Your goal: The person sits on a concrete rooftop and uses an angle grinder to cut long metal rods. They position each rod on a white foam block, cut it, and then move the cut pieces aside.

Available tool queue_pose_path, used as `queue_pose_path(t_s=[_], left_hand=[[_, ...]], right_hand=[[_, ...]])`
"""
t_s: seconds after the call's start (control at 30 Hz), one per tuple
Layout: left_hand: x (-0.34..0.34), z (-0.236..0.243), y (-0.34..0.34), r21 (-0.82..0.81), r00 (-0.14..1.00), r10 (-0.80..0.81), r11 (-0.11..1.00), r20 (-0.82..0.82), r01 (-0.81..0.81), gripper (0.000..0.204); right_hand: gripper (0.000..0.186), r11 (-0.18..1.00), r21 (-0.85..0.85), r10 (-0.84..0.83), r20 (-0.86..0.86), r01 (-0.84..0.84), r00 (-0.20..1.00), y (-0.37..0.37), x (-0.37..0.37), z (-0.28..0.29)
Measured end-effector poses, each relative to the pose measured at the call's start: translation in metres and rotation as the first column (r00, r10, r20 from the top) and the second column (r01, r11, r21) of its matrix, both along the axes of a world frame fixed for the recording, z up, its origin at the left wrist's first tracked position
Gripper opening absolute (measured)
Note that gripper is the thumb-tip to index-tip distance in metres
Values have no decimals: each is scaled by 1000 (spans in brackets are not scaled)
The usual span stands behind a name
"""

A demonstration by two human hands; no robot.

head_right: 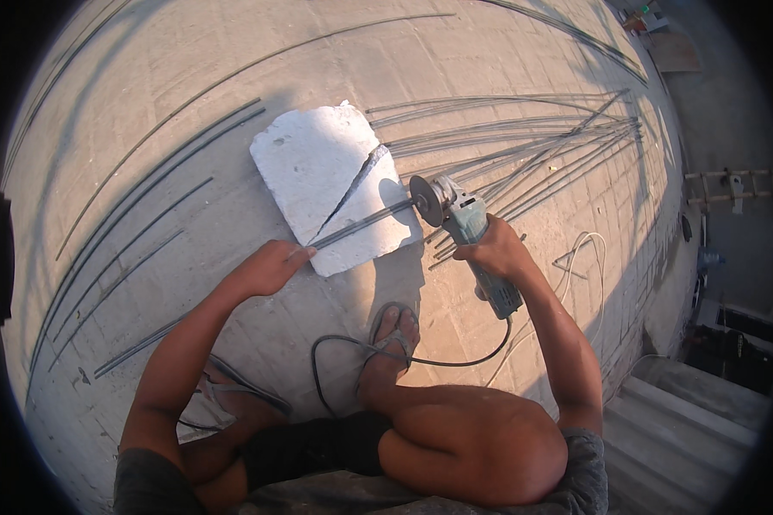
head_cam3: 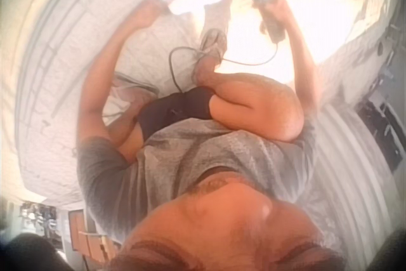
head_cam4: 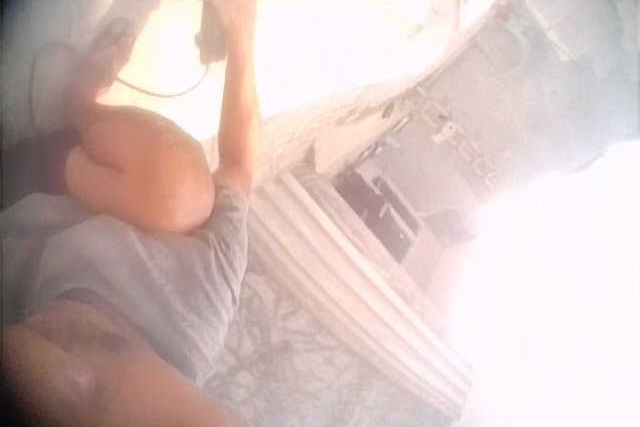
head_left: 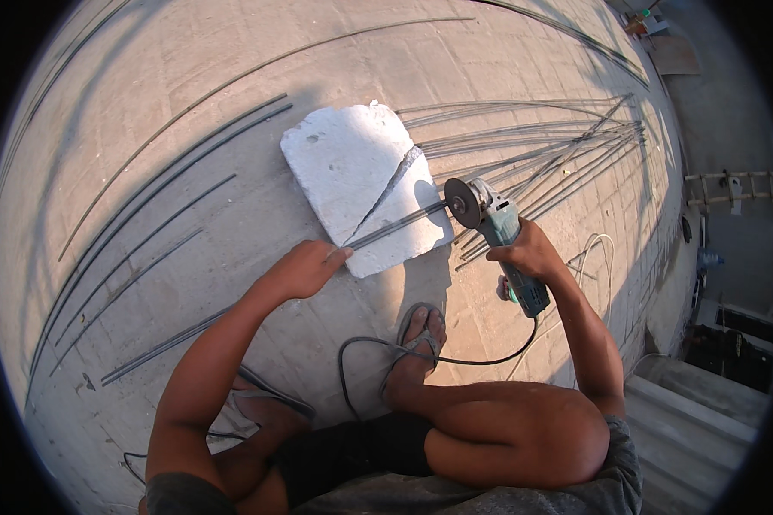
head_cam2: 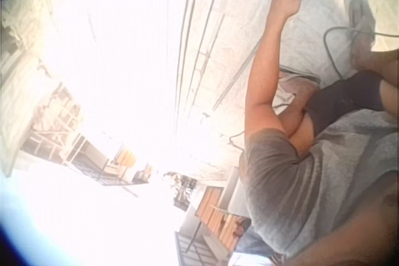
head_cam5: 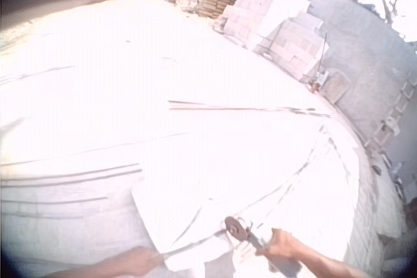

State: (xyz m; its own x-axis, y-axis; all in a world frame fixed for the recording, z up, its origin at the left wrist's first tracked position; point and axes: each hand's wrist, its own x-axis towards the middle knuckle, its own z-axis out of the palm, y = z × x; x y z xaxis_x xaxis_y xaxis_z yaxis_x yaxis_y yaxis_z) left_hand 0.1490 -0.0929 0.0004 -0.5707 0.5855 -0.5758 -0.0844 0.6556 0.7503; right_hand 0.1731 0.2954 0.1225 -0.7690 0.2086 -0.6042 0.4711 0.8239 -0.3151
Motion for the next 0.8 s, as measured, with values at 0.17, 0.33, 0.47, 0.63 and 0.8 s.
queue_pose_path(t_s=[0.17,0.33,0.47,0.63,0.8], left_hand=[[-2,2,0,11,999,9,1000,35,-10,58],[-1,3,1,-13,1000,0,1000,27,1,58],[-1,1,2,-18,1000,3,1000,29,-2,58],[0,-1,1,-22,1000,0,1000,20,0,60],[0,-5,0,19,1000,-2,1000,7,2,59]], right_hand=[[64,1000,-6,0,8,0,1000,0,2,-2],[63,999,-5,-34,19,34,999,0,4,-3],[65,1000,11,-27,19,27,999,-3,2,-4],[64,1000,2,-11,-34,11,999,-2,2,-9],[62,1000,1,-19,-64,19,998,-1,4,-12]])
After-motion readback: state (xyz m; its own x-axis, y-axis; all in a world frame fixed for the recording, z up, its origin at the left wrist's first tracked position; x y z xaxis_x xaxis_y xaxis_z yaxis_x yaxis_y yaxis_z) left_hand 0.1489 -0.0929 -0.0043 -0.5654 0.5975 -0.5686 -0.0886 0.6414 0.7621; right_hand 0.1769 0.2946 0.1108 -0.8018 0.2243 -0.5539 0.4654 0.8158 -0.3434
